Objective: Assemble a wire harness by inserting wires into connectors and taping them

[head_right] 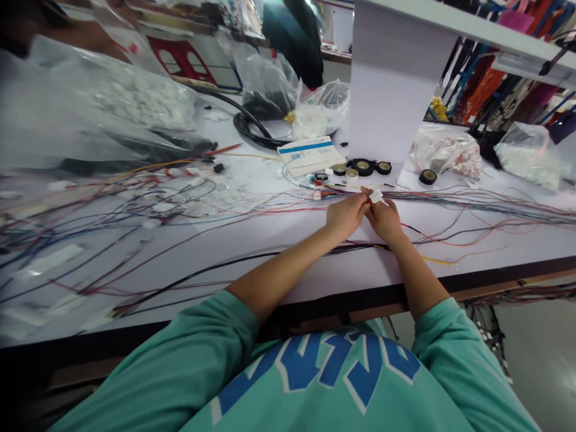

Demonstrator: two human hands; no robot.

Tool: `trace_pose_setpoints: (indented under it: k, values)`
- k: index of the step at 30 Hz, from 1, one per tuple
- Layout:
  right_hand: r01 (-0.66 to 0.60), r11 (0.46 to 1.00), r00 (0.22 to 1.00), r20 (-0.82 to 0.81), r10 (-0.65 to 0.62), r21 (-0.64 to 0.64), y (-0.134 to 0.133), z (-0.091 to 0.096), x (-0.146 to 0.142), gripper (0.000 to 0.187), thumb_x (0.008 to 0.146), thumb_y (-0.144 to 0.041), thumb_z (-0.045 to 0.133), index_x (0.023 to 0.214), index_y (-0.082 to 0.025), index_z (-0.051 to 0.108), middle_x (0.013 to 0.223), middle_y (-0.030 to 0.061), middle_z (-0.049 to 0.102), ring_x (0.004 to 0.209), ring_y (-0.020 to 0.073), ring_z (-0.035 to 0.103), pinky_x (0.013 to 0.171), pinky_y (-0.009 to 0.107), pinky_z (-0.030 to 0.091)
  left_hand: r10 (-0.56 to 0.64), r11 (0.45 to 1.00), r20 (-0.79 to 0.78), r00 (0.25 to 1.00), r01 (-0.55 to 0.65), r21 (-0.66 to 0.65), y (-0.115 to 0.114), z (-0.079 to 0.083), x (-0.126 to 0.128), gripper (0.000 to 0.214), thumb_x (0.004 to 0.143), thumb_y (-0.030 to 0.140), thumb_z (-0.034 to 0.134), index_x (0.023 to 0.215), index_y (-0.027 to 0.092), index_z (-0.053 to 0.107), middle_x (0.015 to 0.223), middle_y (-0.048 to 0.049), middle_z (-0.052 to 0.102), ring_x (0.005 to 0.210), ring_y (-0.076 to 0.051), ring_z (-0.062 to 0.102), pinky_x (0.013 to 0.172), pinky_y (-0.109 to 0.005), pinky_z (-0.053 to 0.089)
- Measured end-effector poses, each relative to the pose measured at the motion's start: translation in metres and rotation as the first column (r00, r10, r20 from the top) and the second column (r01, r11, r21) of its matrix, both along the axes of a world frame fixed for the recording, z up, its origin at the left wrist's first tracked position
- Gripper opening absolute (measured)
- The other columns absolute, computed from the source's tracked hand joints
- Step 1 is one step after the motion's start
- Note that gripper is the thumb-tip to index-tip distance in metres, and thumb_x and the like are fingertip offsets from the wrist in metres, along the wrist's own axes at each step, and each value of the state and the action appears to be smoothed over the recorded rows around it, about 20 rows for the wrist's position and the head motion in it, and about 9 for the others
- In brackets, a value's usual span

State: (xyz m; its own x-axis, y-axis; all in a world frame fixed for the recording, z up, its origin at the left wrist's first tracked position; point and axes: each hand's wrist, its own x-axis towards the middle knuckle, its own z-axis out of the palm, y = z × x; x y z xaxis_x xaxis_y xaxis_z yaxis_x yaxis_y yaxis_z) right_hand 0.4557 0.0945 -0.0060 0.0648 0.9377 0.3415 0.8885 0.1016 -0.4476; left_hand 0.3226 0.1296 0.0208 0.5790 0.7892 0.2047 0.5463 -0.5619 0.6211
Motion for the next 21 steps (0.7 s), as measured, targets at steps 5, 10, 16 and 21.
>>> trace_pose_setpoints:
  k: [5,10,16,21]
  values:
    - [0.166,0.974,0.98,0.134,-0.146,-0.154,0.001,0.01,-0.015,0.03,0.087,-0.028,0.036,0.075,-0.018,0.061,0.063,0.0043,0.063,0.058,0.0147,0.055,0.059,0.026,0.035,0.13,0.982,0.073,0.989,-0.118,-0.148,0.01,-0.003,0.005,0.021,0.09,0.028,0.042,0.083,0.018,0.059,0.081,-0.0042,0.063,0.078,-0.019,0.059,0.062,-0.027,0.037]
    - [-0.095,0.995,0.841,0.537,0.073,0.012,-0.008,0.015,-0.041,0.027,0.083,-0.014,0.04,0.067,-0.016,0.062,0.063,0.0051,0.063,0.061,0.0133,0.051,0.082,0.033,0.032,0.362,0.875,0.252,0.898,-0.233,-0.425,0.042,-0.024,0.006,0.027,0.087,0.025,0.043,0.065,0.016,0.056,0.052,0.0009,0.049,0.05,-0.013,0.049,0.051,-0.024,0.034]
    - [-0.196,0.958,0.97,0.185,0.158,0.211,-0.007,0.009,-0.049,0.029,0.088,-0.025,0.039,0.068,-0.019,0.059,0.063,0.0014,0.058,0.065,0.0125,0.051,0.08,0.032,0.035,0.299,0.936,0.304,0.905,-0.216,-0.28,0.053,-0.025,-0.009,0.016,0.085,0.021,0.046,0.078,0.016,0.06,0.054,0.0018,0.05,0.055,-0.013,0.05,0.055,-0.023,0.035]
    - [0.295,0.949,0.745,-0.649,-0.155,0.113,0.004,0.009,-0.015,0.034,0.08,-0.053,0.048,0.073,-0.019,0.051,0.057,-0.003,0.048,0.052,0.0098,0.042,0.056,0.025,0.035,-0.012,0.996,0.126,0.992,0.001,0.089,0.021,-0.012,0.0,0.024,0.081,0.011,0.046,0.099,0.018,0.06,0.081,-0.0041,0.061,0.08,-0.018,0.058,0.067,-0.025,0.04]
